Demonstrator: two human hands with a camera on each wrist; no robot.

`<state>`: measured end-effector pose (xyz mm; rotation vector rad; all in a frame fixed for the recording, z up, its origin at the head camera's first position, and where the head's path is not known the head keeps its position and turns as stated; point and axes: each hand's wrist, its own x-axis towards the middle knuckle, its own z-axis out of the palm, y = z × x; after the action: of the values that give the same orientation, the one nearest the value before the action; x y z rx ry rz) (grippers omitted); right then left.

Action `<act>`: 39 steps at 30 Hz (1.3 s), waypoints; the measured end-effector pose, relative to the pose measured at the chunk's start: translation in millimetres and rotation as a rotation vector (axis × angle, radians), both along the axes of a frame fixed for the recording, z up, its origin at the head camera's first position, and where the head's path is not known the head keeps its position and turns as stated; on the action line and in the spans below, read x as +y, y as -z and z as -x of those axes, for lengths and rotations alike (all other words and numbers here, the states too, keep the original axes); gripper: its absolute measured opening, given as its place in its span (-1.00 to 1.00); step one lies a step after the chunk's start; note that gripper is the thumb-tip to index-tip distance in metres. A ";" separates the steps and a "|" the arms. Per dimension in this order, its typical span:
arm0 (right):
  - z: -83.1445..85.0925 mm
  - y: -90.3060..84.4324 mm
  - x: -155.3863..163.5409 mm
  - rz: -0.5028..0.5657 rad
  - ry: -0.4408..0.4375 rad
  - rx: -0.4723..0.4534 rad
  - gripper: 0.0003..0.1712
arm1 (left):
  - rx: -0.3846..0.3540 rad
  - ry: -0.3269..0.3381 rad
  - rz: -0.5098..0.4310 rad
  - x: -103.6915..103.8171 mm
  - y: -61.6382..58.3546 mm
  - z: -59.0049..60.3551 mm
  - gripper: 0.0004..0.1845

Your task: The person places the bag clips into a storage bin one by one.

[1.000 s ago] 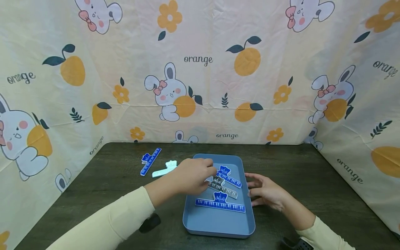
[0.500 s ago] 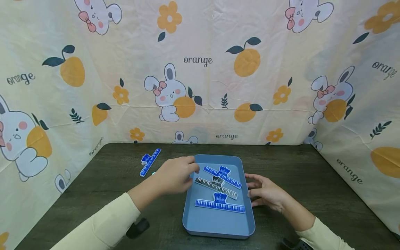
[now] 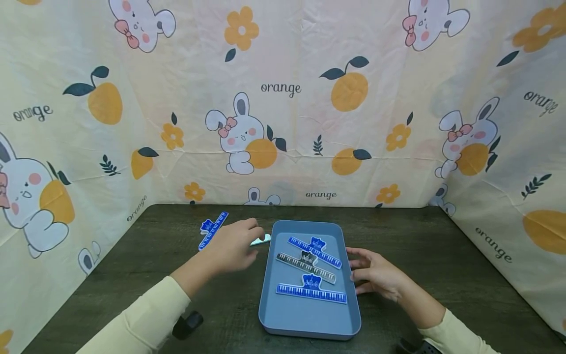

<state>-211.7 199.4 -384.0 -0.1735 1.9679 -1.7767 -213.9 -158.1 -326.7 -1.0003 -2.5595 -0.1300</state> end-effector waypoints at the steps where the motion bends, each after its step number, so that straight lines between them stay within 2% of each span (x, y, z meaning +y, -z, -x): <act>1: 0.0 0.2 -0.1 -0.001 0.001 0.000 -0.04 | -0.009 -0.008 -0.001 -1.6 0.7 1.1 -0.73; 11: 0.2 0.1 -0.9 -0.010 0.019 0.001 -0.04 | -0.104 -0.122 0.023 -12.1 8.1 15.6 -0.68; 24: 0.7 0.8 0.1 -0.002 0.020 -0.006 -0.05 | -0.215 -0.221 0.088 -15.9 18.4 37.8 -0.54; 30: 0.8 1.1 0.2 0.005 0.020 -0.011 -0.05 | -0.252 -0.259 0.112 -15.4 25.6 47.4 -0.55; 39: 0.5 1.8 1.0 0.019 0.009 -0.011 -0.05 | -0.259 -0.271 0.151 -12.9 33.9 62.5 -0.50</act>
<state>-212.2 200.5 -385.8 -0.1615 1.9477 -1.7995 -276.4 -171.0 -360.6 -0.7153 -2.9518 0.0101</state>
